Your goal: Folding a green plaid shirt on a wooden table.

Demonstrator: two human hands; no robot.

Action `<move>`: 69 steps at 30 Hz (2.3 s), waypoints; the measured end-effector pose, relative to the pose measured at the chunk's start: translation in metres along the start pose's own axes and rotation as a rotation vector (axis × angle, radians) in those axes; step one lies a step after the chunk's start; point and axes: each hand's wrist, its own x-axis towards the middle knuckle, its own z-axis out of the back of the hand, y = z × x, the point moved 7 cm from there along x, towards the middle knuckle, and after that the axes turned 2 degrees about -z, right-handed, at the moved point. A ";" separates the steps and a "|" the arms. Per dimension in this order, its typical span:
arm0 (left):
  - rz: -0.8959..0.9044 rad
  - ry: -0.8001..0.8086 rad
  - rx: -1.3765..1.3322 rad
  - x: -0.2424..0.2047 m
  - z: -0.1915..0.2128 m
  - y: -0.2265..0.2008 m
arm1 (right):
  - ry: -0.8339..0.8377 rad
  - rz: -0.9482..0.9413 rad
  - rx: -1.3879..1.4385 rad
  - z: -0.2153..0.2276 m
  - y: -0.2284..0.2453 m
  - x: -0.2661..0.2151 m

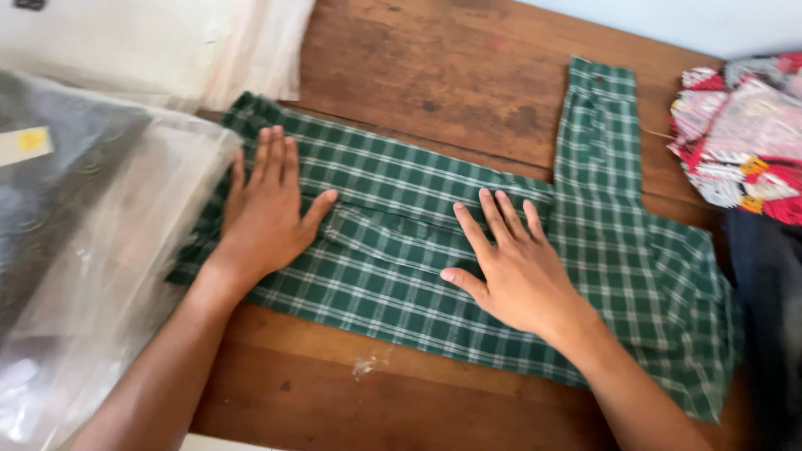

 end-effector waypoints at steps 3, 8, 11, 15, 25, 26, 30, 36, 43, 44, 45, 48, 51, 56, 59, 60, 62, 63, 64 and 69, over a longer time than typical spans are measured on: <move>-0.025 -0.092 0.142 -0.006 0.002 -0.010 | 0.082 -0.045 0.019 0.028 -0.022 -0.007; -0.133 -0.139 0.461 -0.013 0.029 -0.078 | -0.135 -0.167 0.175 0.038 -0.087 -0.029; -0.357 -0.156 0.342 -0.018 0.040 -0.150 | 0.158 -0.482 0.160 -0.020 -0.126 -0.035; -0.719 0.112 -0.111 -0.021 0.010 -0.245 | -0.007 -0.444 0.298 -0.031 -0.132 -0.038; -0.782 0.105 -0.130 0.009 -0.036 -0.326 | -0.274 -0.346 0.071 -0.029 -0.180 -0.075; -0.791 0.115 -0.132 0.010 -0.036 -0.326 | -0.269 -0.357 0.077 -0.028 -0.193 -0.077; -0.770 0.112 -0.149 0.012 -0.035 -0.322 | -0.082 -0.733 0.148 -0.029 -0.223 -0.084; -0.715 0.109 -0.171 0.011 -0.037 -0.323 | -0.342 -0.307 0.242 -0.023 -0.154 -0.058; -0.566 0.300 -0.101 0.039 -0.029 -0.290 | -0.149 -0.363 0.270 -0.032 -0.156 -0.054; -0.560 0.298 -0.097 0.041 -0.028 -0.277 | -0.152 -0.357 0.271 -0.033 -0.154 -0.053; -0.506 0.268 -0.101 0.047 -0.025 -0.264 | -0.156 -0.353 0.272 -0.033 -0.155 -0.054; -0.383 0.196 -0.139 0.053 -0.019 -0.213 | -0.170 -0.338 0.270 -0.031 -0.153 -0.056; -0.275 0.096 -0.109 0.050 -0.010 -0.150 | -0.173 -0.359 0.260 -0.022 -0.147 -0.054; -0.053 0.107 0.054 0.044 0.001 -0.060 | -0.133 -0.414 0.291 -0.021 -0.145 -0.053; 0.048 0.074 0.088 0.045 -0.009 -0.023 | -0.111 -0.423 0.280 -0.018 -0.144 -0.051; 0.076 0.075 0.120 0.046 -0.010 -0.023 | -0.099 -0.430 0.264 -0.019 -0.145 -0.050; 0.098 0.081 0.157 0.045 0.000 -0.046 | -0.089 -0.443 0.255 -0.024 -0.148 -0.052; -0.038 0.046 0.119 0.044 0.014 -0.079 | -0.088 -0.425 0.244 -0.026 -0.149 -0.052; -0.174 0.012 0.081 0.042 0.029 -0.112 | -0.088 -0.408 0.232 -0.028 -0.149 -0.052; -0.557 0.229 -0.077 0.035 -0.010 -0.229 | -0.099 -0.394 0.245 -0.028 -0.150 -0.052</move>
